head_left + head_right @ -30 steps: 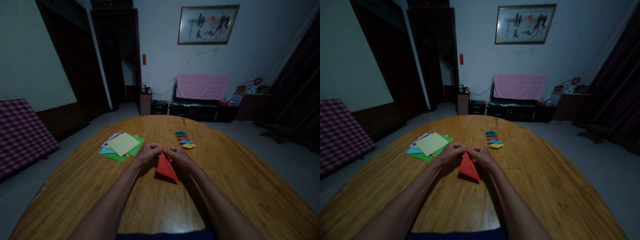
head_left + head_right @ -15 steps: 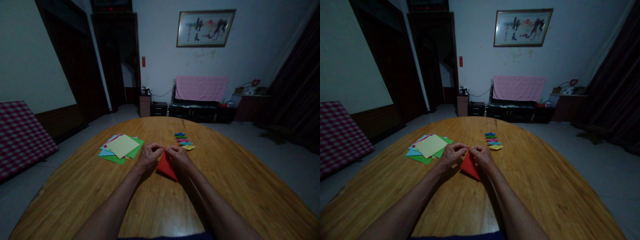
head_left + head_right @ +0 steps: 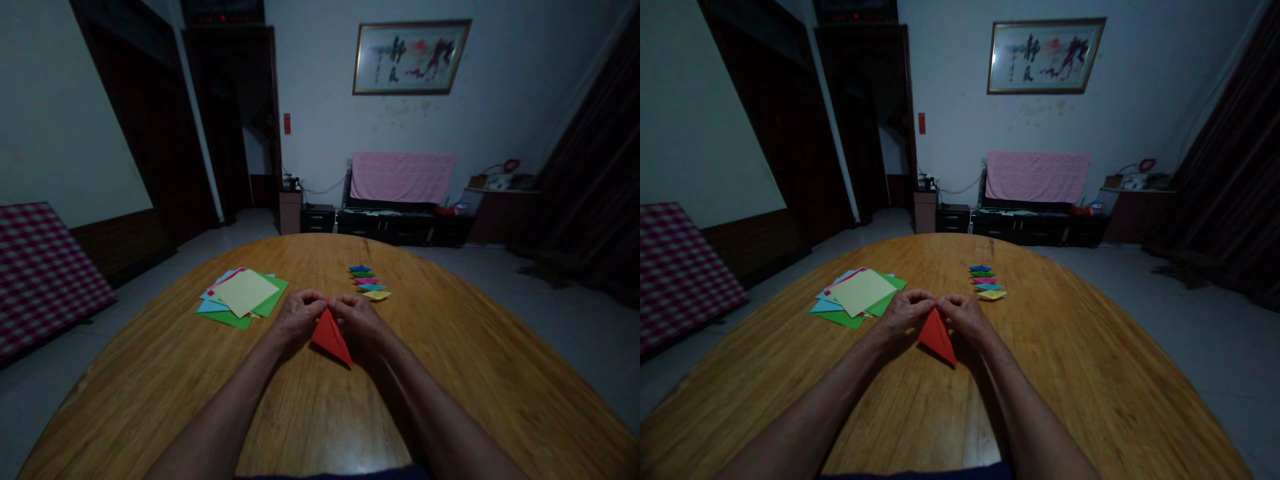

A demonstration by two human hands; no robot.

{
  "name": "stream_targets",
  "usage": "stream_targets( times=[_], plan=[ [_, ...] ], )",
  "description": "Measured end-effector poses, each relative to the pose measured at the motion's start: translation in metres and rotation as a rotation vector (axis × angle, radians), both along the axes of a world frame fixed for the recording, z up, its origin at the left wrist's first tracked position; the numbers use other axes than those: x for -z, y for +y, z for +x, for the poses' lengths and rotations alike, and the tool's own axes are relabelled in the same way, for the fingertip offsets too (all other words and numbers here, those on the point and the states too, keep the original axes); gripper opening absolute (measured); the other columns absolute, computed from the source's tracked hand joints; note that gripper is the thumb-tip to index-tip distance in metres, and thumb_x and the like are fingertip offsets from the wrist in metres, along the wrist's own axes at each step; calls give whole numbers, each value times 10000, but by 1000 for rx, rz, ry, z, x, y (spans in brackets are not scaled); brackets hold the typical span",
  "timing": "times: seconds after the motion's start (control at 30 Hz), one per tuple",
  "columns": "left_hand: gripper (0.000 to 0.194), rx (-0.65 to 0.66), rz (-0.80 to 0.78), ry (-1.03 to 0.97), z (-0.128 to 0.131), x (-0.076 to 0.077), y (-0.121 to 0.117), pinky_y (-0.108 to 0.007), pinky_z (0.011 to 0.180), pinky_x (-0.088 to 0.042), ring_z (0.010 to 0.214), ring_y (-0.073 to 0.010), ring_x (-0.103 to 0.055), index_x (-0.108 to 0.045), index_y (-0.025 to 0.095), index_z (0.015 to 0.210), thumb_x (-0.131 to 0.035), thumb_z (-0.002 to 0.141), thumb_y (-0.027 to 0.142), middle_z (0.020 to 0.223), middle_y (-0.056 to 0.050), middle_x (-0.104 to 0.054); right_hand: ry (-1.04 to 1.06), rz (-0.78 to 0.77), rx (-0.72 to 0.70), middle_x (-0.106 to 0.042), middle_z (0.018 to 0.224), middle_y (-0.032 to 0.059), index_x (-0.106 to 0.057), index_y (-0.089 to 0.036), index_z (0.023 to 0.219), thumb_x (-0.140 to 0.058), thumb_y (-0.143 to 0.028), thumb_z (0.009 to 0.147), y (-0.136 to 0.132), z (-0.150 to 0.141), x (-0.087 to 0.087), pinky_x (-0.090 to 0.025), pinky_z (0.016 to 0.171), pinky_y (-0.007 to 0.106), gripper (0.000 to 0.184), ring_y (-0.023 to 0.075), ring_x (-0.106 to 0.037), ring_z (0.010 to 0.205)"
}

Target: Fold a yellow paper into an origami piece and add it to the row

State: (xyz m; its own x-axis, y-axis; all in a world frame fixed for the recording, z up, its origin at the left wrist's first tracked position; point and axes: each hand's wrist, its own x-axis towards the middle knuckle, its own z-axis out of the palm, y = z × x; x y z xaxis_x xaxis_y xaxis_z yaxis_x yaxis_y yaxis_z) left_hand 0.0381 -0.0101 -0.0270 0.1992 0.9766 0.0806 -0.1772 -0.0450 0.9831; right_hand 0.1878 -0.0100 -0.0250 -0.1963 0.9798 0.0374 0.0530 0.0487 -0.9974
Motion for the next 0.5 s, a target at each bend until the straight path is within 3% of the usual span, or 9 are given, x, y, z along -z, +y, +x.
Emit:
stream_targets(
  times=[0.27, 0.5],
  plan=[
    [154, 14, -37, 42, -3, 2, 0, -202, 482, -352, 495, -83, -512, -620, 137, 733, -669, 661, 264, 610, -2, -589, -29, -41, -47, -502, 537, -43, -617, -155, 690, -624, -257, 654, -5, 3, -6, -297, 478, 215, 108, 72, -403, 479],
    [157, -32, 27, 121, -2, 2, 3, -197, 452, -281, 462, -62, -437, -619, 121, 702, -656, 652, 265, 559, 20, -531, -18, -1, 3, -511, 535, -41, -615, -148, 685, -654, -289, 615, 0, 0, 1, -301, 482, 218, 162, 76, -406, 486]
  ],
)
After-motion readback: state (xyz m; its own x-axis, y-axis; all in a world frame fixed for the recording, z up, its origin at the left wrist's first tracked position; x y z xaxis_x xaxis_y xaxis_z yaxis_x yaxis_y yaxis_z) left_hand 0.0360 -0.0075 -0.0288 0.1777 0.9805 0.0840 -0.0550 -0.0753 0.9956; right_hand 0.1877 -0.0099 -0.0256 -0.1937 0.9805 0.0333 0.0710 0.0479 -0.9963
